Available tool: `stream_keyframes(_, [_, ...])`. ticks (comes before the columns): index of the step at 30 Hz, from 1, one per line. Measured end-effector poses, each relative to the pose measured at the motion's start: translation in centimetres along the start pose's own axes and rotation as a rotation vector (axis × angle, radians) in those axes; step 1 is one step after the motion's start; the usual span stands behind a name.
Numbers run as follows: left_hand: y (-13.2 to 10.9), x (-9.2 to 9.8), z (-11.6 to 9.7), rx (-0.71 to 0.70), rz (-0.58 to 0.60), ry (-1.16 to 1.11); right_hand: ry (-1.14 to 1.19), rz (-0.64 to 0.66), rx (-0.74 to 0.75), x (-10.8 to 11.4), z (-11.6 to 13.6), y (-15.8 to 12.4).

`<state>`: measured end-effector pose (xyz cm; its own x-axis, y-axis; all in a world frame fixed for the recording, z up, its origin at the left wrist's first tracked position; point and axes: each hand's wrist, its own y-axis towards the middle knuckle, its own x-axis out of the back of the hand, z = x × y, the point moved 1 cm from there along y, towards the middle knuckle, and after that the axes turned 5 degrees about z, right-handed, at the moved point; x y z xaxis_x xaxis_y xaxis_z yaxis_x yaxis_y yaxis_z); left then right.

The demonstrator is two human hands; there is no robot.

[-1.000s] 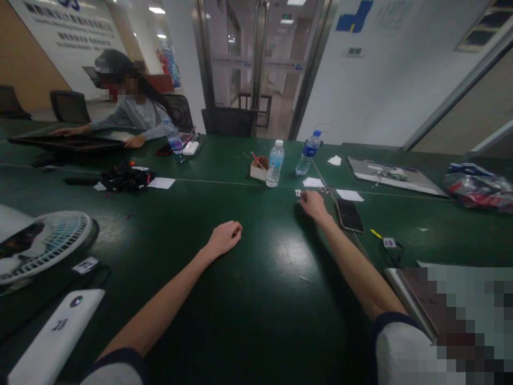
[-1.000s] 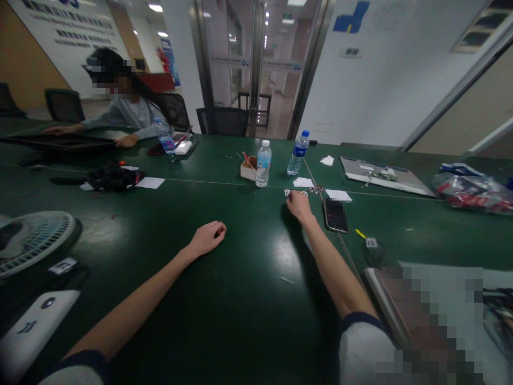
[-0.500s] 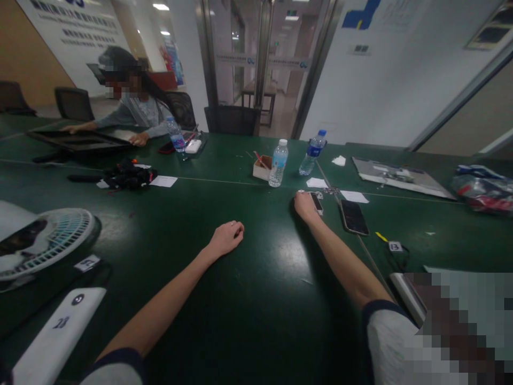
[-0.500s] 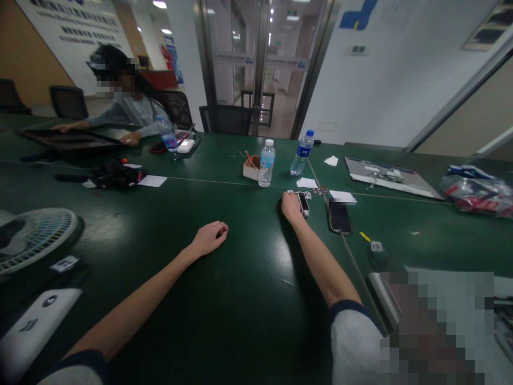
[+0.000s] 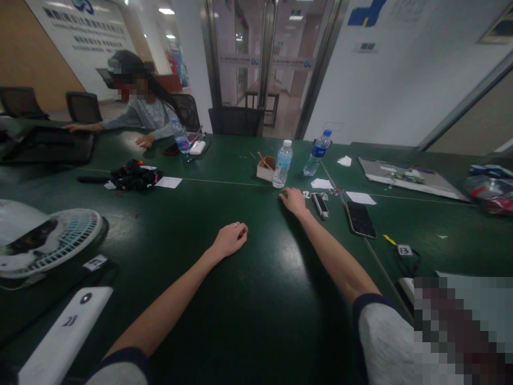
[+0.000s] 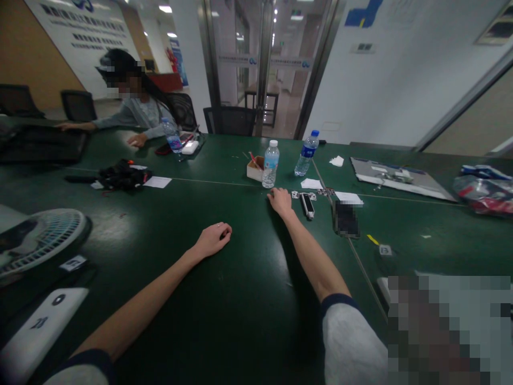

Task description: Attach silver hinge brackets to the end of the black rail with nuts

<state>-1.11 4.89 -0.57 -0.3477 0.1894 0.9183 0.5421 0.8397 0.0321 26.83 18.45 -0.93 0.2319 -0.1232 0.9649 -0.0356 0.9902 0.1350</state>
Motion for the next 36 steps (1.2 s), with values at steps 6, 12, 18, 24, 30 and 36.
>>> stream_keyframes(6, [0.0, 0.2, -0.3, 0.001, -0.010, 0.008, -0.052, -0.303, -0.267, 2.2, -4.8, -4.1])
stream_keyframes(12, [0.0, 0.5, -0.6, 0.001, -0.011, 0.017, 0.013, -0.217, -0.352, 1.9, -9.5, -6.3])
stream_keyframes(18, [0.0, 0.2, -0.3, -0.007, -0.016, 0.019, 0.085, -0.276, -0.403, 1.0, -10.9, -6.4])
stream_keyframes(24, [0.1, 0.0, -0.3, -0.004, -0.007, 0.004, 0.110, -0.248, -0.421, 1.1, -11.8, -6.7])
stream_keyframes(30, [0.1, 0.1, -0.3, -0.011, -0.008, 0.001, 0.143, -0.220, -0.419, 1.4, -11.8, -6.9])
stream_keyframes(36, [0.1, 0.2, -0.5, -0.016, -0.017, 0.011, 0.142, -0.220, -0.391, 1.4, -11.0, -6.9])
